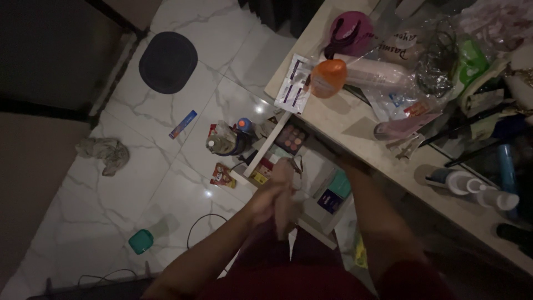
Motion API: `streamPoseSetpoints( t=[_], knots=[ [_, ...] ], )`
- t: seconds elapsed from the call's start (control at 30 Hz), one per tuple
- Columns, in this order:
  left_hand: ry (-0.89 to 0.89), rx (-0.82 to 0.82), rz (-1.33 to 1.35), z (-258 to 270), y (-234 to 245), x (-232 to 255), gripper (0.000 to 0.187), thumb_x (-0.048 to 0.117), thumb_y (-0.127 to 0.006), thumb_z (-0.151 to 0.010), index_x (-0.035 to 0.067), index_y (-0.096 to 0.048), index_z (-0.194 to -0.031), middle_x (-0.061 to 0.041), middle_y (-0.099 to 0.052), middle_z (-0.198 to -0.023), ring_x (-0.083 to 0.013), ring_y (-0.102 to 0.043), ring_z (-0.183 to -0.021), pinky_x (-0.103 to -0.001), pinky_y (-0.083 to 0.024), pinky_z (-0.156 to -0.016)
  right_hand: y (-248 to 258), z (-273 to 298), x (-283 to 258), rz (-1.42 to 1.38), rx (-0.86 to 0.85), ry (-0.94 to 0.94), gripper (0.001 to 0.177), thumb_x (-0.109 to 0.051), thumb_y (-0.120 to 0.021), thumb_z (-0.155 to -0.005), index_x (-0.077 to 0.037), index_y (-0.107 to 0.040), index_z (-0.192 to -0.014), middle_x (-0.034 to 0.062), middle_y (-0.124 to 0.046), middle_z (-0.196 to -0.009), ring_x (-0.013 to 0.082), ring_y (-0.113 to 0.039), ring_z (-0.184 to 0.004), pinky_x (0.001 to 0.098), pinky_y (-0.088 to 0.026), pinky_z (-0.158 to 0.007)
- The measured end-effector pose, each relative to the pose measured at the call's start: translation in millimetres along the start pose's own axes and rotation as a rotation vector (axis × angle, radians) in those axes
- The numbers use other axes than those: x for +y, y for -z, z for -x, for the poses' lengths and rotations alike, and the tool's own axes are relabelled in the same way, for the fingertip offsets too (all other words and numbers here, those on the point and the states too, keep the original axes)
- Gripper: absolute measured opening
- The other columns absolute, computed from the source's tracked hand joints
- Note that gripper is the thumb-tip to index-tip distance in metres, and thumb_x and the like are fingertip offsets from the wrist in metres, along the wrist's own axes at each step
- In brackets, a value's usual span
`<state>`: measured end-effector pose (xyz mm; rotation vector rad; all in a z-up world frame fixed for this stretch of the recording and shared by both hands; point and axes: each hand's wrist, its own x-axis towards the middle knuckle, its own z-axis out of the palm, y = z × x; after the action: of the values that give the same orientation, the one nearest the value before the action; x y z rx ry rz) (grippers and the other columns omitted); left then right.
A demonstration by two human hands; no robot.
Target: Organizing various cosmetic and personal care items from a vanity surface into a drawer.
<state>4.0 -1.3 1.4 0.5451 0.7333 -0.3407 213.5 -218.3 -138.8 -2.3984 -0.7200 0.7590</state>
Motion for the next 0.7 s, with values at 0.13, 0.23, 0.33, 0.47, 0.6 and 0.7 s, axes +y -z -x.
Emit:
streamPoseSetpoints(
  t=[0.13,0.23,0.33,0.47,0.6,0.7],
  knots=[
    [-0.018,-0.041,-0.052,0,-23,15,0.045,0.023,-0.067,-0.098,-0.004,-0.056,-0.133,-0.015,-0.066,-0.115,-0.0253,-0.065,-0.104,-0.039,-0.054,-0.091,20,43,-9,-0.002,0.012,-0.019,0.052,-0.038,-0.064,-0.100,-0.015,-0.057,-0.146,0.0135,-0.065,-0.141,0.0342,-0.064,-0.129,0.0423,-0.053,-0.110],
    [0.003,-0.049,-0.183,-10,-39,18,0.046,0.027,-0.067,-0.100,-0.005,-0.059,-0.132,-0.015,-0.066,-0.114,-0.0253,-0.064,-0.102,-0.039,-0.053,-0.087,35,66,-108,0.005,0.025,-0.032,0.053,-0.039,-0.064,-0.101,-0.016,-0.056,-0.147,0.0130,-0.064,-0.143,0.0338,-0.063,-0.131,0.0419,-0.053,-0.111],
    [0.071,-0.054,-0.156,-31,-47,3,0.044,0.024,-0.063,-0.096,0.003,-0.058,-0.135,-0.013,-0.066,-0.115,-0.0249,-0.064,-0.103,-0.039,-0.052,-0.088,37,89,-156,-0.814,-0.039,-0.200,0.073,-0.046,-0.059,-0.097,-0.016,-0.033,-0.158,0.0113,-0.057,-0.143,0.0270,-0.058,-0.125,0.0388,-0.050,-0.100],
    [0.032,-0.068,0.051,-56,-47,-12,0.045,0.018,-0.058,-0.096,0.009,-0.055,-0.139,-0.010,-0.067,-0.121,-0.0237,-0.064,-0.110,-0.038,-0.053,-0.094,30,96,-163,-1.125,0.092,-0.092,0.075,-0.051,-0.060,-0.099,-0.010,-0.041,-0.159,0.0124,-0.054,-0.152,0.0238,-0.052,-0.135,0.0343,-0.041,-0.112],
    [-0.036,-0.011,0.111,-86,-21,-18,0.034,0.020,-0.056,-0.100,0.005,-0.060,-0.130,-0.011,-0.067,-0.121,-0.0262,-0.064,-0.110,-0.042,-0.054,-0.097,62,103,-173,-0.962,-0.152,0.040,0.083,-0.029,-0.063,-0.092,-0.018,-0.022,-0.163,0.0066,-0.033,-0.165,0.0227,-0.039,-0.147,0.0360,-0.038,-0.113],
    [-0.060,-0.125,0.084,-80,-13,-4,0.029,0.029,-0.060,-0.107,0.006,-0.059,-0.124,-0.011,-0.062,-0.116,-0.0268,-0.060,-0.106,-0.045,-0.050,-0.094,70,96,-173,-0.640,-0.099,0.265,0.088,-0.020,-0.070,-0.084,-0.012,-0.026,-0.160,0.0167,-0.042,-0.157,0.0309,-0.042,-0.144,0.0381,-0.036,-0.113]
  ],
)
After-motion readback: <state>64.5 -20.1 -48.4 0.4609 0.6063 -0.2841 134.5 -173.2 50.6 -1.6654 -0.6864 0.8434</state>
